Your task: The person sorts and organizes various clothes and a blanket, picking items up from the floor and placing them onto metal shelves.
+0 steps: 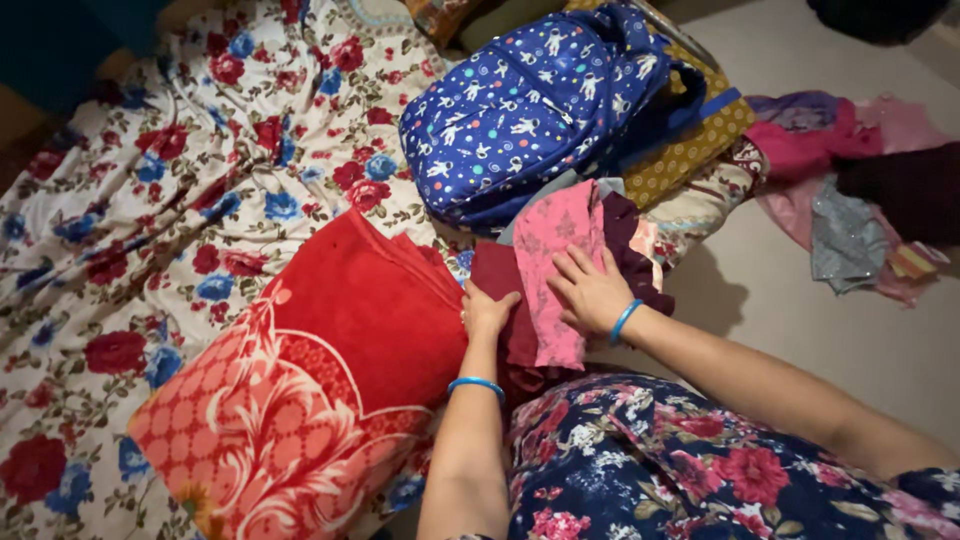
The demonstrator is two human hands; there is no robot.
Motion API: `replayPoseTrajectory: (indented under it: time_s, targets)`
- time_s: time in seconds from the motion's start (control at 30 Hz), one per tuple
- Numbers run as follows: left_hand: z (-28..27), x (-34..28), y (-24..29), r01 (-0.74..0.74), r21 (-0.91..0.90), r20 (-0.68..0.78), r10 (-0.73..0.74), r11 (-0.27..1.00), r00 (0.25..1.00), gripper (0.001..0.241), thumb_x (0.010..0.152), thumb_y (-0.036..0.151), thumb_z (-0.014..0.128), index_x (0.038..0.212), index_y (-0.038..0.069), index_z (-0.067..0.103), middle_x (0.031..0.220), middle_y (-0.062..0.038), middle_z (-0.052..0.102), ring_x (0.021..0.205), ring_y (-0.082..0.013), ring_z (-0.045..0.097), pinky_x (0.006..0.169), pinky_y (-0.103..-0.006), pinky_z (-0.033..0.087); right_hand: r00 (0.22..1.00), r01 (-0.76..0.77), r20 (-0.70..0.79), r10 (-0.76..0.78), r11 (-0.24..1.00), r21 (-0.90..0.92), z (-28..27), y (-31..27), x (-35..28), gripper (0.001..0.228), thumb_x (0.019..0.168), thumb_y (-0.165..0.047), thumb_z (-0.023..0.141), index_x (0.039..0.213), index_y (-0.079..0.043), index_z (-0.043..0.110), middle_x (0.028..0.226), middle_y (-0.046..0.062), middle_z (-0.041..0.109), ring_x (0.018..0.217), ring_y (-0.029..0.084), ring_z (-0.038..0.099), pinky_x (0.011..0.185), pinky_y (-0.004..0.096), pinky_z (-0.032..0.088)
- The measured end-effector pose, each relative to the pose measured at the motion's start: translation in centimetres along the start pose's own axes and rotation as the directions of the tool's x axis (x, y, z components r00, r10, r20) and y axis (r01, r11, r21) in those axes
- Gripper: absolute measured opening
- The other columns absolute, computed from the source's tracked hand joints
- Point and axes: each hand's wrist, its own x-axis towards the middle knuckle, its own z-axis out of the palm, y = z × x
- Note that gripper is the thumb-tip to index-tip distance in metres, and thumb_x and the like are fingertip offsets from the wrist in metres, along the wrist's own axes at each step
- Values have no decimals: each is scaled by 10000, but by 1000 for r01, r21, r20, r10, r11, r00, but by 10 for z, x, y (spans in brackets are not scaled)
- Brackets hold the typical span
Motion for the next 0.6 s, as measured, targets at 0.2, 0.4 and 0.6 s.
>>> replayPoseTrajectory:
  time_s: [0.2,0.4,0.6]
  targets:
    - [21,34,-10,145,-90,104,-136,985,985,1506,598,484,967,1639,58,-35,1516,-295,474,1406,-441,461,1188,-487,358,1000,-5,26,4,999,33,3,14,-9,755,822,-501,712,1483,-252,446,1647,68,247,1533,318,186,1132,716,234]
    - [42,44,-21,250,-463,364,-75,850,929,859,671,237,944,1363,-141,601,1277,-222,717,1171,-337,723,989,-417,578,998,-26,63,24,999,31,8,27,-9,773,834,-556,698,1510,-327,402,1680,16,163,1540,349,137,1136,725,222]
    - [28,8,-19,25,-538,33,-8,842,999,525,821,223,782,1291,9,689,1188,-144,750,1069,-269,698,941,-402,525,996,-43,82,40,999,32,10,33,-4,801,813,-585,705,1516,-363,391,1690,9,140,1547,384,88,1113,741,250]
